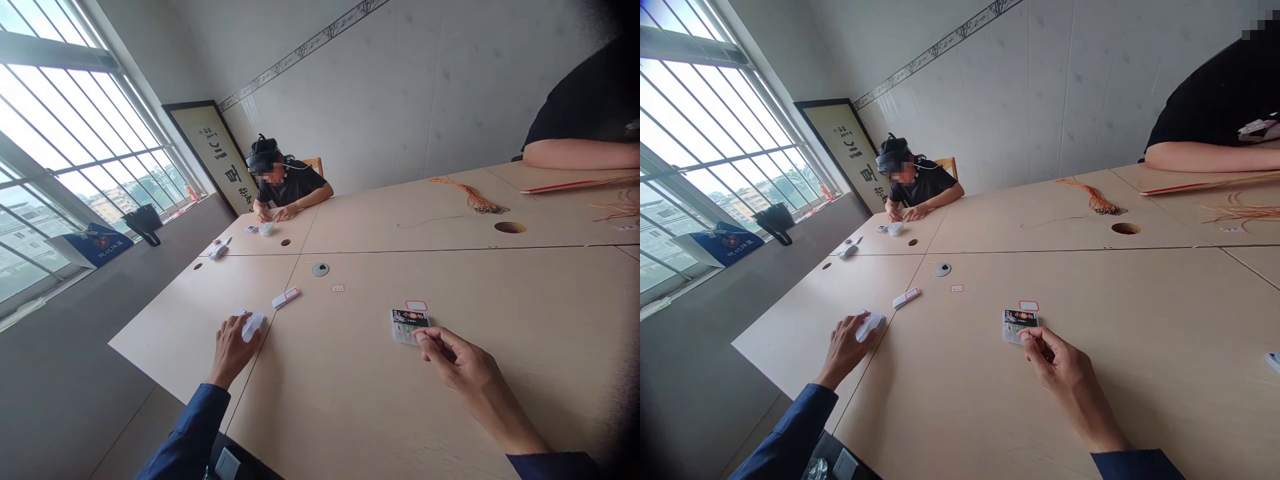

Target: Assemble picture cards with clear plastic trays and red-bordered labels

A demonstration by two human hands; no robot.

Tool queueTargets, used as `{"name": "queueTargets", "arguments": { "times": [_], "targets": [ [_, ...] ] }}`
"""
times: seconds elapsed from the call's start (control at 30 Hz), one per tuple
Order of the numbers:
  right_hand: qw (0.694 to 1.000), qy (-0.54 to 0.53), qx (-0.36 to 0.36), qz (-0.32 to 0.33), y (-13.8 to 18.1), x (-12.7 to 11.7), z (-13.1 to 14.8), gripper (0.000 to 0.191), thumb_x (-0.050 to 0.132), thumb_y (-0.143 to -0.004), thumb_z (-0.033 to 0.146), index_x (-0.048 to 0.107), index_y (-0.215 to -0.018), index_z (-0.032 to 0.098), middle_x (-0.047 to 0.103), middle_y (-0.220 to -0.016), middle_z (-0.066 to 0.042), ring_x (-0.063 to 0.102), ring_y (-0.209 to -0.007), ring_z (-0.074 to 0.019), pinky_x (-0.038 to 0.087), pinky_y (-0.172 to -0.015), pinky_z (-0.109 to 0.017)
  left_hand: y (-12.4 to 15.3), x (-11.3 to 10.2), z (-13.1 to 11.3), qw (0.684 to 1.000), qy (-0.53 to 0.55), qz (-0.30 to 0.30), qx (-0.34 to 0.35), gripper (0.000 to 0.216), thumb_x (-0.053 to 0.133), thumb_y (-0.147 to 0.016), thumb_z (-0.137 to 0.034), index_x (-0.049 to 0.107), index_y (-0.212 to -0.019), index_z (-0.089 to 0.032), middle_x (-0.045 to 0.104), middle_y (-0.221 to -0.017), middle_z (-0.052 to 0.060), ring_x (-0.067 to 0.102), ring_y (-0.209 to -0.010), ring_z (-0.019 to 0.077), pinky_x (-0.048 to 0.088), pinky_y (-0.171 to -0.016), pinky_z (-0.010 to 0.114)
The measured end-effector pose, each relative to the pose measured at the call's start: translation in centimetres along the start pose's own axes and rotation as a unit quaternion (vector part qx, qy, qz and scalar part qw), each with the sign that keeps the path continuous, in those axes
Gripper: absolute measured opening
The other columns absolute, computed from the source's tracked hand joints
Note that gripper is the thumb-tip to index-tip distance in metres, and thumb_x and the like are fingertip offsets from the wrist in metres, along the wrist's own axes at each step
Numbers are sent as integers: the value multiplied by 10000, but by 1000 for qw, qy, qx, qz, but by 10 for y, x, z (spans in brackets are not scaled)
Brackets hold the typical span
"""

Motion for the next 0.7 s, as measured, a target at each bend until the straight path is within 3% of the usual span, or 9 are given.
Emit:
{"name": "queueTargets", "arguments": {
  "times": [0.13, 0.3, 0.47, 0.7],
  "targets": [
    [1000, -6, -10, -16, 1, -2, 3, 421, 479, -843, 601, 660, -805, 222, 607, -584, 15, 511, -468, -127, 400, -455, -208, -29, 3, -31, 999, 8, 12, 35, 395, 481, -884, -343, 575, -1239, -198, 601, -1194, 106, 507, -1144, 265, 375, -975, 387],
    [998, -32, -3, -55, -1, -10, 2, 436, 490, -831, 618, 662, -829, 217, 593, -579, 12, 497, -466, -131, 386, -444, -212, -72, 23, -65, 993, 4, 88, 73, 412, 583, -817, -345, 616, -1195, -184, 613, -1234, 120, 505, -1194, 291, 376, -978, 384],
    [997, -49, 5, -67, -2, -15, 5, 410, 490, -819, 598, 625, -770, 214, 527, -551, 26, 443, -455, -122, 345, -432, -216, -93, 34, -71, 988, -9, 127, 86, 375, 617, -782, -353, 652, -1118, -191, 663, -1151, 125, 558, -1140, 306, 400, -942, 398],
    [998, -61, -5, -26, 1, -11, 15, 386, 412, -850, 485, 376, -567, 224, 387, -478, 49, 318, -423, -96, 255, -404, -209, -96, 31, -66, 988, 11, 120, 97, 243, 563, -821, -302, 693, -1007, -216, 687, -1041, 81, 612, -1024, 260, 437, -862, 347]
  ]
}}
Point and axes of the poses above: each hand's wrist, its own y-axis away from the middle knuckle, its own x-axis out of the palm, z = x × y, the point moved 4 cm from there along -y, towards the middle knuckle
